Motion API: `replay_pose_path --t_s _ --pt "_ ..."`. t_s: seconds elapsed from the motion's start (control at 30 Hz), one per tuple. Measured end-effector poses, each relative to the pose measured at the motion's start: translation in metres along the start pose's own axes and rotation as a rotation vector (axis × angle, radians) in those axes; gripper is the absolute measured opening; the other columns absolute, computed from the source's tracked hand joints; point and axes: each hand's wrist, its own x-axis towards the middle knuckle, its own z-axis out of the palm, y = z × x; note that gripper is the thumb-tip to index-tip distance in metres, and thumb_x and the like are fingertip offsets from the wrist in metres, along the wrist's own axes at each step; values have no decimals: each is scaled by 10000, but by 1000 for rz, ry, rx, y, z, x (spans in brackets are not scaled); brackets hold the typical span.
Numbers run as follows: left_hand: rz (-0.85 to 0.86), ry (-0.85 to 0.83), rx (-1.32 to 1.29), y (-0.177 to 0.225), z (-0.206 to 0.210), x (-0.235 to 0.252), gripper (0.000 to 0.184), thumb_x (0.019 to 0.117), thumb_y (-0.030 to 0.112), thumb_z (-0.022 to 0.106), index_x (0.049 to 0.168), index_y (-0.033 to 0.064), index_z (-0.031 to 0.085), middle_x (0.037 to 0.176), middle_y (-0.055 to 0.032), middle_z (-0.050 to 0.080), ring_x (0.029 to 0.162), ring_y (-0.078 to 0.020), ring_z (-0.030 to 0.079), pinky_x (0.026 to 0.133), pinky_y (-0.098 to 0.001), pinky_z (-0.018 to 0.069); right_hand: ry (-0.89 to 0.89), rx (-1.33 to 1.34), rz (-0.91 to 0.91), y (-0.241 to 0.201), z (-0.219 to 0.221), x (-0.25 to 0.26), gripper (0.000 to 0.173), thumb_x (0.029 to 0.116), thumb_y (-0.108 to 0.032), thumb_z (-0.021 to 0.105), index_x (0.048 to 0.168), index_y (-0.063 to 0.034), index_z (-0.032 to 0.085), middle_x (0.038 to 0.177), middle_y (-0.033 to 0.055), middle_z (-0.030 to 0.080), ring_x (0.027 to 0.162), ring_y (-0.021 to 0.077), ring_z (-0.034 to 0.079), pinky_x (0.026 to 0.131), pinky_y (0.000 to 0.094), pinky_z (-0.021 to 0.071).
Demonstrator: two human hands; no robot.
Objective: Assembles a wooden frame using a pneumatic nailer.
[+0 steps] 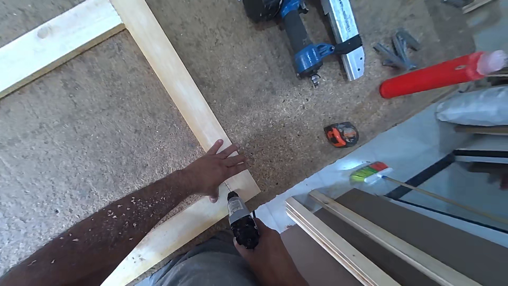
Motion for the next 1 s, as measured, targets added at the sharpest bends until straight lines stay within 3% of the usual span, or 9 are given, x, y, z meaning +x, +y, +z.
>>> replay_pose_path --t_s 0.13,0.43,0.67,0.77,0.87,0.93,1.0 --pt "2 10 15 0 3 0 1249 550 463 984 1610 277 350 1692 17 278 1599 -301 75 1243 -672 18 6 -7 9 7 3 -4 529 857 -378 745 1287 -93 631 961 81 735 890 214 727 794 455 596" --pt "-1 -26 38 -2 3 1 1258 579 516 955 1629 291 300 1715 24 215 1603 -298 21 1241 -668 -5 45 51 16 24 6 -14 470 836 -387 764 1185 -90 660 926 51 728 866 163 719 793 409 594" --pt "-11 38 44 0 7 -5 1219 599 503 950 1622 288 323 1717 20 215 1603 -291 43 1250 -653 19 28 77 58 28 7 -16 445 844 -420 752 1149 -105 674 862 21 705 752 136 691 707 384 588" --pt "-98 127 25 7 14 -21 1098 647 468 936 1587 270 405 1722 -3 208 1599 -320 83 1246 -668 59 27 119 69 34 11 -16 471 836 -463 750 1144 -116 674 764 14 680 595 150 652 583 384 580" --pt "-229 311 -8 20 36 -56 812 796 414 861 1505 205 525 1698 -76 268 1579 -370 162 1240 -672 148 75 178 41 44 20 -16 465 825 -456 755 1140 -123 680 723 23 681 537 169 640 528 392 575" --pt "-306 421 -41 28 63 -94 584 924 356 745 1457 189 574 1675 -73 322 1576 -325 204 1255 -612 204 83 178 8 44 23 -16 477 847 -445 743 1187 -119 671 747 26 685 546 178 640 529 403 578" --pt "-413 544 -103 38 96 -142 489 971 377 676 1421 198 613 1652 -32 372 1571 -257 237 1269 -538 239 78 179 -10 43 25 -15 461 876 -420 711 1201 -99 649 747 23 667 544 180 632 525 400 576"
